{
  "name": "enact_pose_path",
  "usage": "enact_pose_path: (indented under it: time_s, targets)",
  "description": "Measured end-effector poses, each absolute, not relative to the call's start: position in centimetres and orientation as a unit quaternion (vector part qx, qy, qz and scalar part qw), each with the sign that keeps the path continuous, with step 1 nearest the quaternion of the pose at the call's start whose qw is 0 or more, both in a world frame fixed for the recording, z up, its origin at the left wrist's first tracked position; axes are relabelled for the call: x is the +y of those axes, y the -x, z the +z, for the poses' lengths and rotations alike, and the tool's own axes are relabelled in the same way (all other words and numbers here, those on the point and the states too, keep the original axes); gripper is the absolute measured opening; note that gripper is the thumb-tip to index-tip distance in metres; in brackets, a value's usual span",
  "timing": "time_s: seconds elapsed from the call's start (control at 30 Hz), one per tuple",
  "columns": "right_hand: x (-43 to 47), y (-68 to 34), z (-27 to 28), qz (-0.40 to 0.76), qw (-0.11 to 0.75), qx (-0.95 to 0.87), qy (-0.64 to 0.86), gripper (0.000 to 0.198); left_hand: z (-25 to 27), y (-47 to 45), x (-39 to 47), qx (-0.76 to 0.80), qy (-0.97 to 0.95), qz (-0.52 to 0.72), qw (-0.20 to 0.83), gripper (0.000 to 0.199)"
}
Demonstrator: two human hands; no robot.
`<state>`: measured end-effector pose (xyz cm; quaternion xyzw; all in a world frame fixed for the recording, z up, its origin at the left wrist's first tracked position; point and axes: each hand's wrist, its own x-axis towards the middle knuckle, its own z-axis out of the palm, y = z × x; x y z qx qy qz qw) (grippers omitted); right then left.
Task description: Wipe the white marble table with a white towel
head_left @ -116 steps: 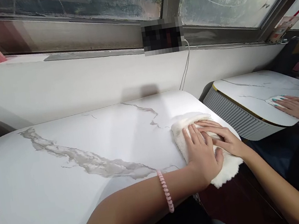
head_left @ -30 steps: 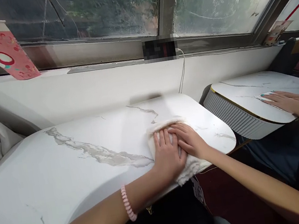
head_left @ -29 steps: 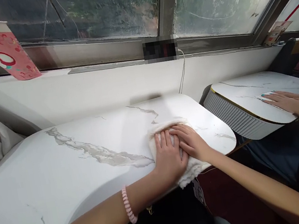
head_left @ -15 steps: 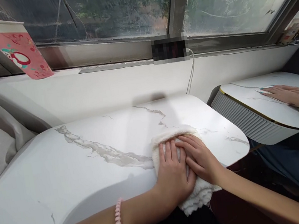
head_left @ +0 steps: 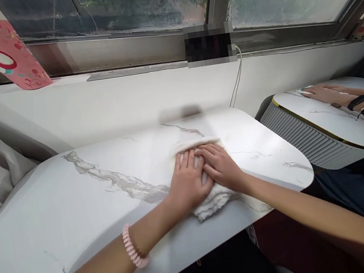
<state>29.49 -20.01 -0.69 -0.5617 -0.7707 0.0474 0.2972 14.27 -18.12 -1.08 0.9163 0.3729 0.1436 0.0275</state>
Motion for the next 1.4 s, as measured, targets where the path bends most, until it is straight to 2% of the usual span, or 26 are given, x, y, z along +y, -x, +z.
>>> enact_pose_path:
  time_s: [0.6,0.97,1.4]
  targets:
    - [-5.0,-27.8,-1.7,0.059,0.310,-0.754,0.576,0.034,-1.1,-12.1,-3.1,0.364,-0.914,0.146,0.100,0.060]
    - [-1.5,-27.4,-2.2,0.066,0.308,-0.761,0.567,0.035,-0.9,-11.2,-1.1,0.376,-0.908,0.165,0.090,0.053]
    - [-0.8,-25.7,-1.1,0.055,0.236,-0.755,0.610,0.033,-1.0,-10.2,0.0,0.376,-0.904,0.185,0.083,0.051]
